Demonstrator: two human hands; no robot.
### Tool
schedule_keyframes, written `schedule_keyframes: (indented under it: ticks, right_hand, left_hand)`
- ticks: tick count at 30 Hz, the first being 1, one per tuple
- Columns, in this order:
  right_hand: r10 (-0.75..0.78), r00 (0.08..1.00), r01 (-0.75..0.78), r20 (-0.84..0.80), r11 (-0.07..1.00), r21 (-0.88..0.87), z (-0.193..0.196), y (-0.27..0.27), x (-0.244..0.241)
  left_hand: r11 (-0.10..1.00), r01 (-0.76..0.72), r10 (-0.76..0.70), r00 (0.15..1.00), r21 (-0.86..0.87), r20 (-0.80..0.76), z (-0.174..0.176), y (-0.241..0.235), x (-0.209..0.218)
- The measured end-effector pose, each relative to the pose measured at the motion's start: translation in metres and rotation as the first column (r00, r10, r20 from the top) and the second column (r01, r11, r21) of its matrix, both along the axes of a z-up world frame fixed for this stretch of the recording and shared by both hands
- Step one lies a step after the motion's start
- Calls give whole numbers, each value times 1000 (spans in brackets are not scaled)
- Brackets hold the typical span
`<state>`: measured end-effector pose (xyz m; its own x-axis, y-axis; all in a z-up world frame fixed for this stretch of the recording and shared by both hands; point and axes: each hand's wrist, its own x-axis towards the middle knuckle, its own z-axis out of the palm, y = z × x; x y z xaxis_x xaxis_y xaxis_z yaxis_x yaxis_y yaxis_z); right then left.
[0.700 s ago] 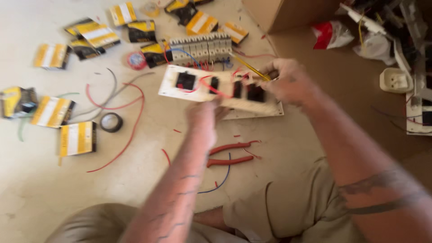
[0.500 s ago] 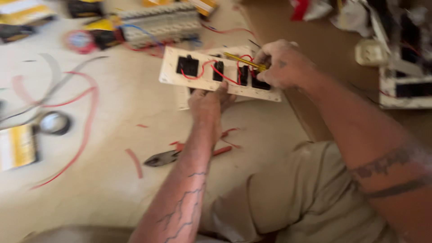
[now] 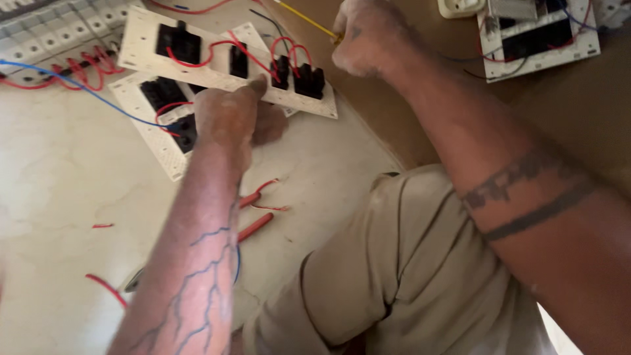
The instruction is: The person assembles electrical switchboards by hand, connecting wires to switches and sockets using a screwdriver and wire cutters, and then attaching the faceplates.
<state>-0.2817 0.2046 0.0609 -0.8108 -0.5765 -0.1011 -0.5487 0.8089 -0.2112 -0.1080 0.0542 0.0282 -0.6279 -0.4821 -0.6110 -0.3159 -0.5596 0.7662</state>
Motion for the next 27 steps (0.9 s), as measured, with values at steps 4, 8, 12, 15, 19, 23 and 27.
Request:
schedule_keyframes:
  ticks: [4, 8, 12, 15, 19, 23, 27]
  right_hand:
    - [-124, 989, 123, 74, 992, 18, 2, 11, -6]
    - [-193, 964, 171, 181, 977, 127, 7, 13, -4]
    - [-224, 915, 220, 335, 974, 51, 0, 15, -10]
    - [-163, 984, 167, 74, 984, -54, -3, 28, -29]
    - [-329, 944, 329, -11, 944, 19, -15, 54, -51]
    - [-409, 912, 410, -31, 909, 77, -17, 52, -57]
    - [-394, 918, 396, -38, 914, 85, -20, 35, -52]
  left_hand:
    - [937, 328, -329, 944, -125, 6, 10, 11, -1]
    - [931, 105, -297, 774, -349, -559, -6, 19, -47]
    - [880, 136, -407, 708, -455, -577, -12, 33, -91]
    - [891, 347, -435, 838, -291, -331, -13, 47, -127]
    - [614, 182, -566, 780, -768, -267, -46, 41, -136]
    - [341, 282, -638, 770, -897, -1, -68, 41, -135]
    - [129, 162, -658, 752, -978, 38, -78, 56, -134]
